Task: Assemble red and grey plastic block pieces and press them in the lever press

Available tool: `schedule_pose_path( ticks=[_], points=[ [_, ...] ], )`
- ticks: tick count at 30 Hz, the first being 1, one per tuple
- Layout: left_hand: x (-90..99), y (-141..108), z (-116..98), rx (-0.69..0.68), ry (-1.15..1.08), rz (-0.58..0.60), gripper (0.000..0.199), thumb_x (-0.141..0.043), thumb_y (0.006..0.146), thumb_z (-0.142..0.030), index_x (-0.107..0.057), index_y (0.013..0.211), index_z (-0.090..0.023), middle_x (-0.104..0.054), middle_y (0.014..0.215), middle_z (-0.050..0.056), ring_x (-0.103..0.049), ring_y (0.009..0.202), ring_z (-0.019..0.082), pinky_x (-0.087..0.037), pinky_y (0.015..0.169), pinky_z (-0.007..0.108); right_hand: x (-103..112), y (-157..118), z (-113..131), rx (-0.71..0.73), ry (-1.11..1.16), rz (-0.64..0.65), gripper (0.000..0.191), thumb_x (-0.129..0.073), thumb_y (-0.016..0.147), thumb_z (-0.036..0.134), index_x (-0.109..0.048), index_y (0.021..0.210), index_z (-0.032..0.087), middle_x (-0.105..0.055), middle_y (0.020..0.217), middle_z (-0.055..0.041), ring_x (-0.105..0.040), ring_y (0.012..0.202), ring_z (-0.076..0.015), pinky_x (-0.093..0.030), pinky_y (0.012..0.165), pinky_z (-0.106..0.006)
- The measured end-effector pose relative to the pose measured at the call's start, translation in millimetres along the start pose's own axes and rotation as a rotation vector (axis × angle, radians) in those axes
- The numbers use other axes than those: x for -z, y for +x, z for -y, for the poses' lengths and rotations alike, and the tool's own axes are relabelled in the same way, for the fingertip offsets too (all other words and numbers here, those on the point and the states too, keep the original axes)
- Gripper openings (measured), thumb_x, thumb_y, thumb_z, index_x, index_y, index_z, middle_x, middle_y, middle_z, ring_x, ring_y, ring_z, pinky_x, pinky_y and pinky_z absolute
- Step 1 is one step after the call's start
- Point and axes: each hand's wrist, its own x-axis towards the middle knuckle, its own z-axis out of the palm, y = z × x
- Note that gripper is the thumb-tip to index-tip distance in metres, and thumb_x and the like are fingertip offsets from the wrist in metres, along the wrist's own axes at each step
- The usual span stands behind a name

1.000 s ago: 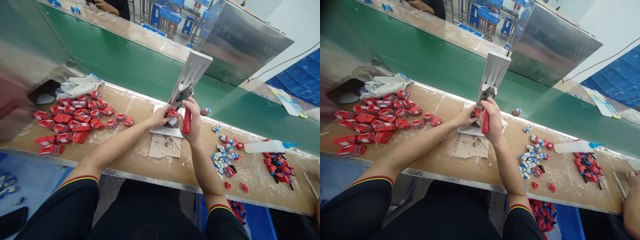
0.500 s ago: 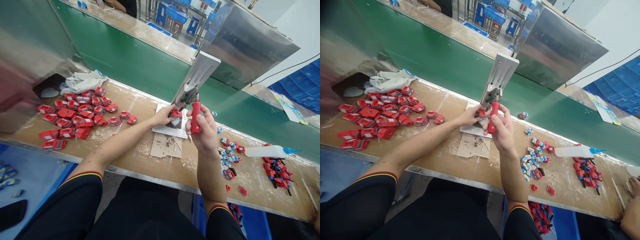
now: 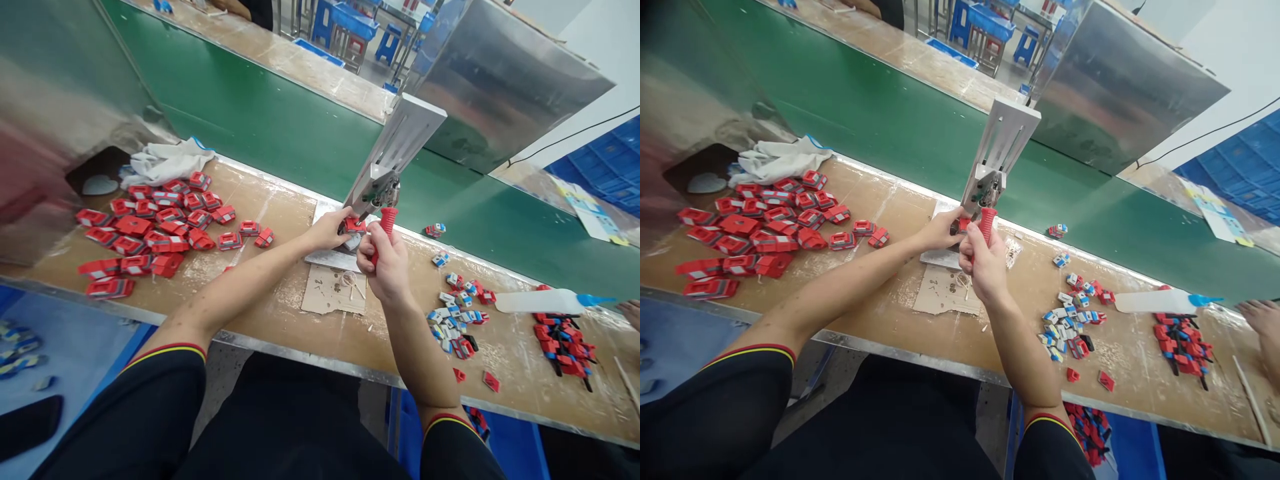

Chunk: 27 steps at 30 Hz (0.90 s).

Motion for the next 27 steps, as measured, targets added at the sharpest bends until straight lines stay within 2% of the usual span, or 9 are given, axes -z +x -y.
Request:
schedule_pose_path(
  ticks=[2, 5, 9, 13, 16, 19, 21, 23, 27],
  points=[
    [-1.0, -0.2, 2.0, -0.011, 0.011, -0.010, 0.034, -0.067, 0.084, -0.017, -0.061, 0.118, -0.017, -0.076, 0.113, 0.010, -0.074, 0.103, 0.025, -0.057, 0.094, 0.038, -1.2, 12.6, -23.5, 0.170, -0.132, -0.098, 0.043, -0.067, 0.091, 0.065, -0.046, 0.090, 0.028, -0.037, 0.063, 0.0102, -0.031, 0.046, -0.0071, -0.027, 0.043, -0.024],
    [-6.2, 1.5, 3.6, -0.020, 0.043, -0.013, 0.032, -0.065, 0.085, -0.015, -0.062, 0.117, -0.018, -0.076, 0.116, 0.011, -0.073, 0.106, 0.025, -0.056, 0.095, 0.039, 1.6, 36.0, -54.8, 0.374, -0.357, -0.196, 0.041, -0.056, 0.097, 0.067, -0.049, 0.094, 0.027, -0.050, 0.074, 0.0036, -0.050, 0.062, -0.0128, -0.042, 0.054, -0.027],
    [-4.2, 0.7, 1.3, -0.038, 0.098, 0.013, 0.042, -0.064, 0.084, -0.013, -0.060, 0.126, -0.017, -0.075, 0.122, 0.014, -0.072, 0.111, 0.027, -0.057, 0.099, 0.042, 8.0, 51.5, -67.2, 0.421, -0.448, -0.214, 0.041, -0.050, 0.100, 0.065, -0.054, 0.105, 0.024, -0.061, 0.089, -0.0039, -0.063, 0.086, -0.0201, -0.054, 0.072, -0.035],
    [46.5, -26.2, -2.0, -0.030, 0.267, 0.000, 0.060, -0.071, 0.083, -0.017, -0.054, 0.141, -0.017, -0.065, 0.143, 0.018, -0.065, 0.128, 0.029, -0.052, 0.111, 0.046, 28.7, 27.6, -59.8, 0.339, -0.532, -0.137, 0.036, -0.057, 0.099, 0.057, -0.055, 0.112, 0.023, -0.066, 0.100, -0.0062, -0.065, 0.088, -0.0199, -0.056, 0.076, -0.037],
    [101.8, -63.0, -6.7, 0.134, 0.545, 0.012, 0.033, -0.061, 0.094, -0.027, -0.066, 0.125, -0.017, -0.071, 0.132, 0.016, -0.067, 0.122, 0.029, -0.051, 0.108, 0.046, 52.7, 0.4, -54.5, 0.366, -0.569, -0.240, 0.033, -0.060, 0.097, 0.053, -0.055, 0.114, 0.024, -0.066, 0.103, -0.0061, -0.064, 0.086, -0.0178, -0.053, 0.074, -0.034],
    [129.8, -91.0, -12.3, 0.315, 0.837, 0.217, 0.029, -0.062, 0.096, -0.038, -0.072, 0.113, -0.017, -0.075, 0.116, 0.015, -0.069, 0.112, 0.032, -0.050, 0.101, 0.049, 69.9, -17.4, -50.3, 0.351, -0.601, -0.298, 0.028, -0.057, 0.096, 0.050, -0.058, 0.105, 0.024, -0.064, 0.088, -0.0030, -0.061, 0.074, -0.0165, -0.049, 0.068, -0.032],
    [128.4, -98.8, -13.4, 0.371, 1.006, 0.325, 0.025, -0.067, 0.092, -0.037, -0.075, 0.104, -0.017, -0.076, 0.108, 0.016, -0.068, 0.112, 0.035, -0.048, 0.102, 0.052, 75.0, -24.2, -46.7, 0.280, -0.730, -0.241, 0.026, -0.057, 0.094, 0.049, -0.059, 0.094, 0.024, -0.064, 0.078, -0.0019, -0.059, 0.067, -0.0169, -0.046, 0.065, -0.033],
    [120.1, -100.2, -11.6, 0.362, 1.091, 0.343, 0.014, -0.068, 0.088, -0.026, -0.075, 0.096, -0.017, -0.077, 0.101, 0.015, -0.068, 0.111, 0.036, -0.044, 0.105, 0.055, 77.4, -29.7, -42.5, 0.188, -0.912, -0.108, 0.027, -0.058, 0.093, 0.049, -0.059, 0.085, 0.024, -0.063, 0.070, -0.0015, -0.058, 0.063, -0.0179, -0.042, 0.063, -0.033],
    [108.7, -97.0, -9.5, 0.262, 0.831, 0.136, 0.016, -0.063, 0.087, -0.017, -0.077, 0.094, -0.020, -0.076, 0.097, 0.011, -0.071, 0.099, 0.030, -0.048, 0.102, 0.056, 83.5, -39.3, -38.0, 0.059, -1.150, 0.217, 0.025, -0.064, 0.091, 0.049, -0.062, 0.089, 0.024, -0.068, 0.074, -0.0031, -0.063, 0.069, -0.0204, -0.041, 0.064, -0.032]
  ],
)
